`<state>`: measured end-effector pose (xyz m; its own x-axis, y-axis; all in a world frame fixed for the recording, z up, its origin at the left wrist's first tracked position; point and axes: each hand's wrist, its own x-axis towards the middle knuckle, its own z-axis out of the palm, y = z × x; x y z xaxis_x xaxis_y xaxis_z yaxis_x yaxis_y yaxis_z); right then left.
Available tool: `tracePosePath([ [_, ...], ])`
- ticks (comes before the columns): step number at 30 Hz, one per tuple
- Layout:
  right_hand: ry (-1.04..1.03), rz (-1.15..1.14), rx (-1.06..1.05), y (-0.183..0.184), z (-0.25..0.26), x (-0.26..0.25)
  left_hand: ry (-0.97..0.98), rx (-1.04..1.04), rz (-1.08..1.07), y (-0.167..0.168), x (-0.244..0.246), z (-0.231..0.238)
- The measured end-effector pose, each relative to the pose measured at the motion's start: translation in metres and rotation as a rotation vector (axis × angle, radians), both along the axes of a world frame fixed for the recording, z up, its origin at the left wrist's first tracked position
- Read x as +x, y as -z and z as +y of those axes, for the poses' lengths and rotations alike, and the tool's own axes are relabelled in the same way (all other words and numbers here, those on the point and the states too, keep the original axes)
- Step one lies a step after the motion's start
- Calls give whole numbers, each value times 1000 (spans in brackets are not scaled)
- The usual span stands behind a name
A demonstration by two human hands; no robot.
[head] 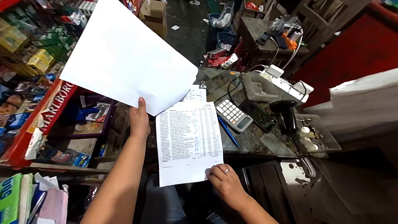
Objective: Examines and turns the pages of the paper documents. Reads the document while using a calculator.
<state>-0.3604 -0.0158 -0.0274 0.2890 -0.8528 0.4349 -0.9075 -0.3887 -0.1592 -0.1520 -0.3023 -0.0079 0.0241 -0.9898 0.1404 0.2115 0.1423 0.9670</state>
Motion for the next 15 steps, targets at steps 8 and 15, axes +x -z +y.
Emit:
tracePosePath([
  [8, 9, -41, -16, -2, -1, 2, -8, 1, 37, 0, -1, -2],
  [15, 7, -32, 2, 0, -3, 2, -5, -8, 41, 0, 0, -1],
])
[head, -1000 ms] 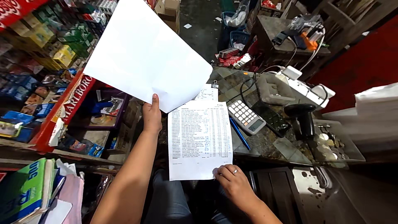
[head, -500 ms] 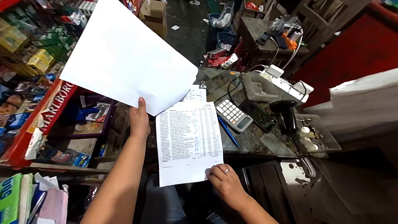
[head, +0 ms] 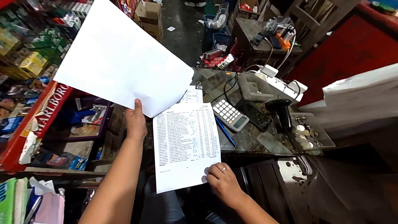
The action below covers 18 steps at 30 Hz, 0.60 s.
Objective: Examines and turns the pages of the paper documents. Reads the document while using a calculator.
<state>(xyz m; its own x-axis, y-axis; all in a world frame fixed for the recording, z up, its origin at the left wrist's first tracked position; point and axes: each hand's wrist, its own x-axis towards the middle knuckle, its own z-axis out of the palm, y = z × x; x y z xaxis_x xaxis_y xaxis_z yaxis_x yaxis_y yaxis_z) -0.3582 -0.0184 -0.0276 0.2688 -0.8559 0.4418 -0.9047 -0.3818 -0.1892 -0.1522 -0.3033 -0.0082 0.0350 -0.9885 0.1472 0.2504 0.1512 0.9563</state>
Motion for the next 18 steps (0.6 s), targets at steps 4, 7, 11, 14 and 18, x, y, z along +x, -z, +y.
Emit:
tracePosePath([
  [4, 1, -1, 13, 1, -1, 0, 1, 5, -10, -1, -1, 0],
  [7, 1, -19, 36, 3, -2, 0, -8, 2, -23, 1, -1, -1],
  [11, 17, -43, 47, 6, -2, -1, -8, 12, -41, 3, 1, -3],
  [14, 25, -32, 40, 6, -1, -4, -3, 19, -40, 3, 0, -3],
  [18, 64, 4, 26, 2, 2, -15, -13, 16, -37, 3, 1, -2],
])
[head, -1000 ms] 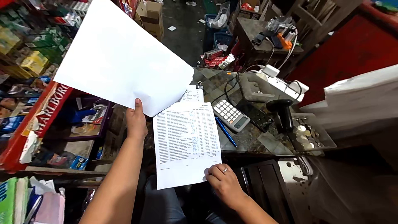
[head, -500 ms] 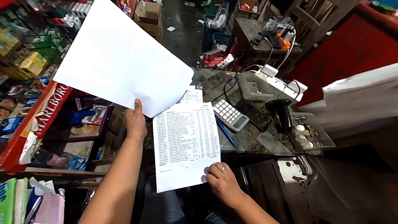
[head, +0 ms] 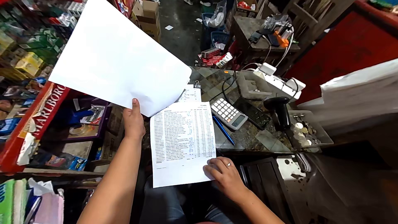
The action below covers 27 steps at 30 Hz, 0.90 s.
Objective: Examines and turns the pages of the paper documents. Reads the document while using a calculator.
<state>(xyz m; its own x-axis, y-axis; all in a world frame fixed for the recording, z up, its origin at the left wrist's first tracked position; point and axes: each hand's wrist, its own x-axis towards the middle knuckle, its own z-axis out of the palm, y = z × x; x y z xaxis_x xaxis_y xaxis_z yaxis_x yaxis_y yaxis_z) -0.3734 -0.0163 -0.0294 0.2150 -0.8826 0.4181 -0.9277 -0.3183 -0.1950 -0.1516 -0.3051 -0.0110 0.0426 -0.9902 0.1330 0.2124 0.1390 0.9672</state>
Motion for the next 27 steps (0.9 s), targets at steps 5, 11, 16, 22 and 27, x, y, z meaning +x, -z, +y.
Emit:
tracePosePath([
  [5, 58, 21, -53, 1, 0, -13, -8, -54, -1, 1, 0, -2],
  [11, 6, 40, -55, 9, -5, -10, -71, -104, -10, 1, -1, -4],
  [16, 145, -288, -20, 21, 0, 15, -122, -88, 2, -3, -2, -2],
  [22, 421, -1265, 576, 27, -4, 34, -199, -74, -6, -4, -3, 0],
  [27, 407, -1362, 409, 15, -6, 36, -231, -90, 27, -2, -4, -2],
])
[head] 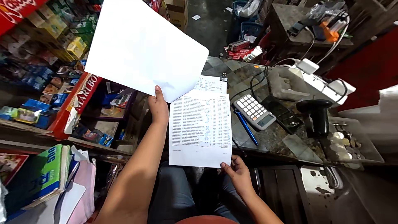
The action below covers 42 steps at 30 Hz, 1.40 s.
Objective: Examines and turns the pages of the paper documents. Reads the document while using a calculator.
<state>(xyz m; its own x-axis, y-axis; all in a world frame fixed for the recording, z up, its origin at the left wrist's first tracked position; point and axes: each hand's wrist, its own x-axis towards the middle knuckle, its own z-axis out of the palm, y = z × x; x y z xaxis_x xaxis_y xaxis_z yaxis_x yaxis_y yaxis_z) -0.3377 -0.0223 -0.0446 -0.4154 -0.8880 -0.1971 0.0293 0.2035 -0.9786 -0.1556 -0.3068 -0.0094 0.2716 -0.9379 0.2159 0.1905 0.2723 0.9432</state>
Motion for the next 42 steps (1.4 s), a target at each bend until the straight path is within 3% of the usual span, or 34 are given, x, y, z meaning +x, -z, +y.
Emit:
tracePosePath([
  [7, 89, 9, -6, -4, -1, -8, 70, 14, 42, 2, 0, -3],
  [23, 5, 185, -37, 0, 9, -28, 42, -2, -11, -2, 1, 1],
  [31, 107, 334, -223, -15, -1, -46, 20, -9, 2, 0, 0, 1],
  [37, 149, 410, -192, -34, -11, -67, -10, -9, 7, 2, -1, -2],
  [42, 38, 620, 3, -48, -26, -87, -8, -23, -7, 1, -2, -1],
])
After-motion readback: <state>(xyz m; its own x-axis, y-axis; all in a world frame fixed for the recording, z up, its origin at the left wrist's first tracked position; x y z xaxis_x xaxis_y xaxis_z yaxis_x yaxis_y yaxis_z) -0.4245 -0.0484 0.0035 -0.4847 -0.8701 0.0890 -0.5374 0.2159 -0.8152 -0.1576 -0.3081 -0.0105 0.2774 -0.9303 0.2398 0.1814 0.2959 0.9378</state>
